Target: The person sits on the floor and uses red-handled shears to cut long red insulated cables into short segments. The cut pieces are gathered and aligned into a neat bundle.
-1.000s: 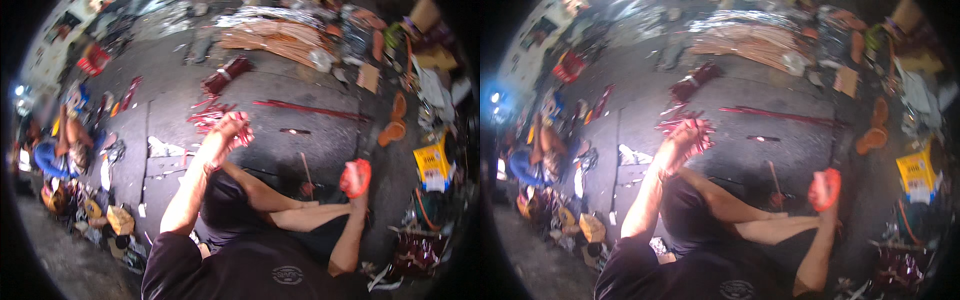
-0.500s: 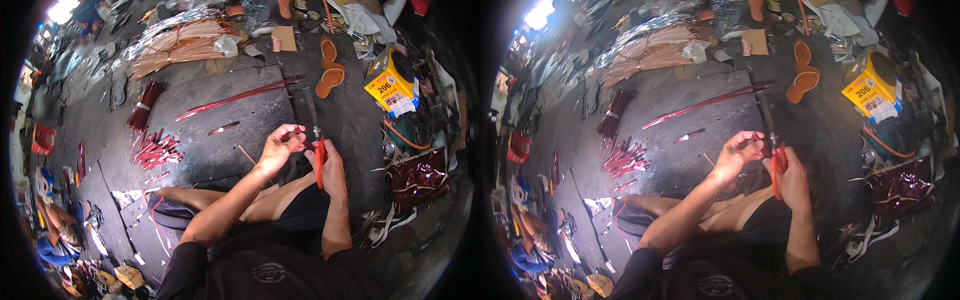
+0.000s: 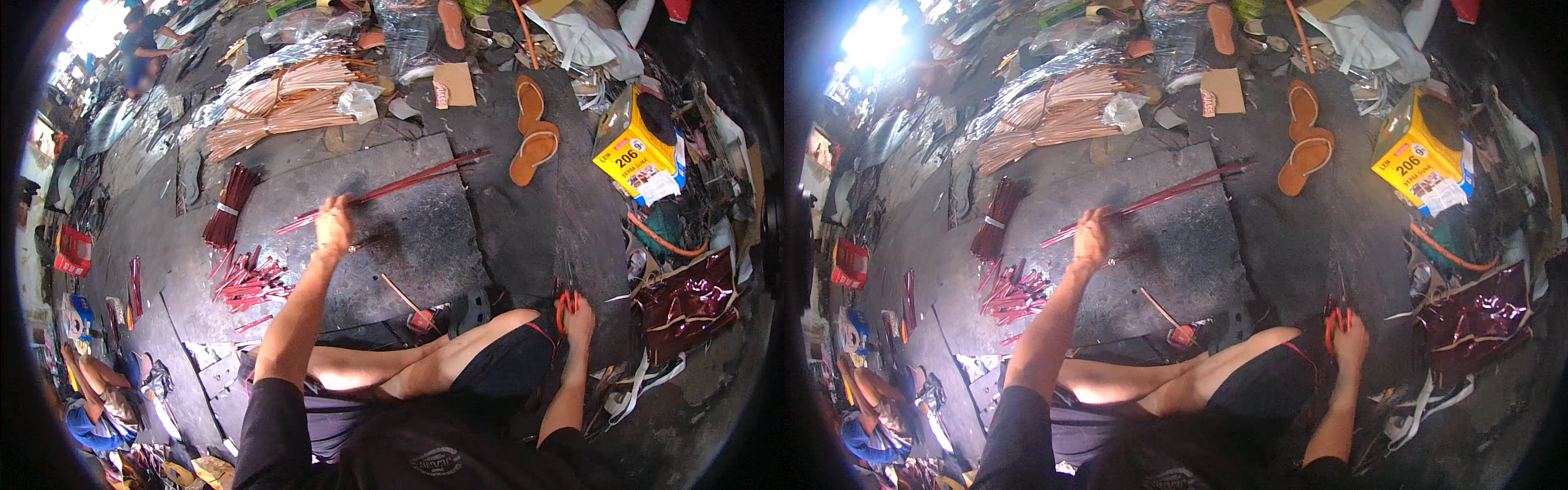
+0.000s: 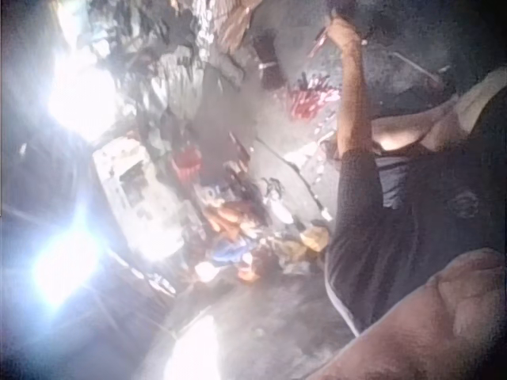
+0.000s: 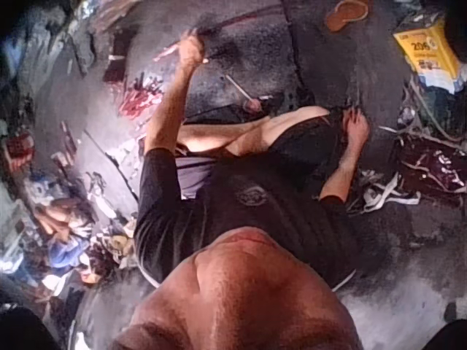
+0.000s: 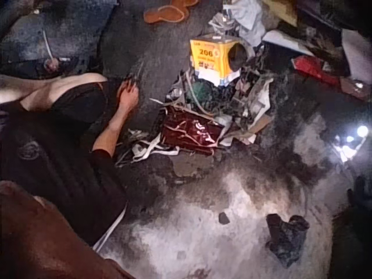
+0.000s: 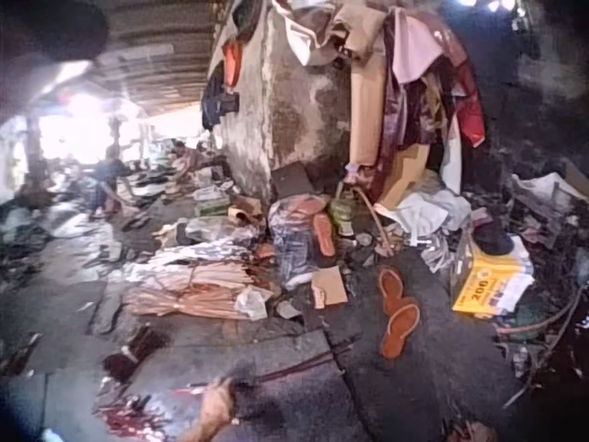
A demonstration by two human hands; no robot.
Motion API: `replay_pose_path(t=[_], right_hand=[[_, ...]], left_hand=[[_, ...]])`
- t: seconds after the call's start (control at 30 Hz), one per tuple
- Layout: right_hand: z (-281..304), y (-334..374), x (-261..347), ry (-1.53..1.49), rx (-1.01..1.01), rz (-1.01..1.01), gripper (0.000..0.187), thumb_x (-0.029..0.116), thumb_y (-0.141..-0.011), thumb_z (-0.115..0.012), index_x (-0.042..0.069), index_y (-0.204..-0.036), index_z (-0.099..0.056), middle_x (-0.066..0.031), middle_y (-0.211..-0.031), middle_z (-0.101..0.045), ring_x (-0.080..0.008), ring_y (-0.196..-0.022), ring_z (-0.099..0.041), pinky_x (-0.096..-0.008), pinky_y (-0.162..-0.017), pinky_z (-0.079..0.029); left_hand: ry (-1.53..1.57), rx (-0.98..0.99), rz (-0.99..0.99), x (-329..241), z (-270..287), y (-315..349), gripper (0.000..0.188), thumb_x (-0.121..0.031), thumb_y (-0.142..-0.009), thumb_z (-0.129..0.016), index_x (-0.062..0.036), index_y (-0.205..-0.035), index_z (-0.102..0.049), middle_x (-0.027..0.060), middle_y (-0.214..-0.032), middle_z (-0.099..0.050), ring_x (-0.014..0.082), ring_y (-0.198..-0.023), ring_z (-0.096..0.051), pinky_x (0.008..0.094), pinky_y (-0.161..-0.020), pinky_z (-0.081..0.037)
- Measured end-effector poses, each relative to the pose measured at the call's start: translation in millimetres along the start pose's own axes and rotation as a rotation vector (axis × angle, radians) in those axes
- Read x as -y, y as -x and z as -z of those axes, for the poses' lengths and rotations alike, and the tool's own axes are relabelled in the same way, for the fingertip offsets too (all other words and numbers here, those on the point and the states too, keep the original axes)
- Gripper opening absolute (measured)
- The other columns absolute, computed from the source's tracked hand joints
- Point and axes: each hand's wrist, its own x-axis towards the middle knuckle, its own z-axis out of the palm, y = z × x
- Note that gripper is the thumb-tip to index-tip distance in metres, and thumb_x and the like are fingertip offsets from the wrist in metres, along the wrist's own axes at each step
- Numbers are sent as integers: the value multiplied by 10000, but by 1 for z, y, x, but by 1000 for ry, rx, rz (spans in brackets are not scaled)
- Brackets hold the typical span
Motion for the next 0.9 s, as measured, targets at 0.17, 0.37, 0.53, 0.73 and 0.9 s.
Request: replay_pose_path(t=[0.17,0.37,0.53,0.73,0.9], right_hand=[[-20,21,-74,82,-69,119,409,299,-775,-756,27,-1059,-643,-180,-990,-639,-343,-964,-629,-416,-829,-479],[38,20,51,93,-115,43,458,267,-804,-736,-3,-1153,-611,-213,-1130,-596,-362,-1045,-603,-415,-887,-480],[9,59,244,-881,368,321,312,251,-933,-645,37,-1159,-630,-93,-1020,-687,-171,-903,-650,-310,-825,-516],[-143,106,384,-1640,1127,-439,571,446,-944,-582,-13,-1273,-496,-202,-1179,-610,-319,-1207,-535,-453,-1051,-412],[-211,131,417,-2025,1218,-505,531,436,-948,-576,-10,-1225,-504,-198,-1175,-609,-339,-1209,-529,-476,-1056,-406]], left_hand=[[-242,94,13,44,7,2,338,-185,-863,-586,-155,-1198,-610,118,-1205,-589,291,-1120,-570,479,-972,-414],[-207,62,-95,52,28,2,199,-177,-852,-614,-103,-1036,-600,125,-1015,-631,338,-988,-620,472,-855,-468],[43,265,-105,18,114,3,167,-159,-895,-598,-49,-1000,-529,212,-932,-654,426,-891,-630,503,-744,-482],[157,406,-112,-8,246,63,229,-216,-868,-679,-39,-984,-591,148,-833,-659,298,-823,-660,416,-701,-474],[405,548,404,109,320,185,358,-317,-844,-730,-39,-1047,-632,84,-863,-716,214,-797,-675,362,-735,-508]])
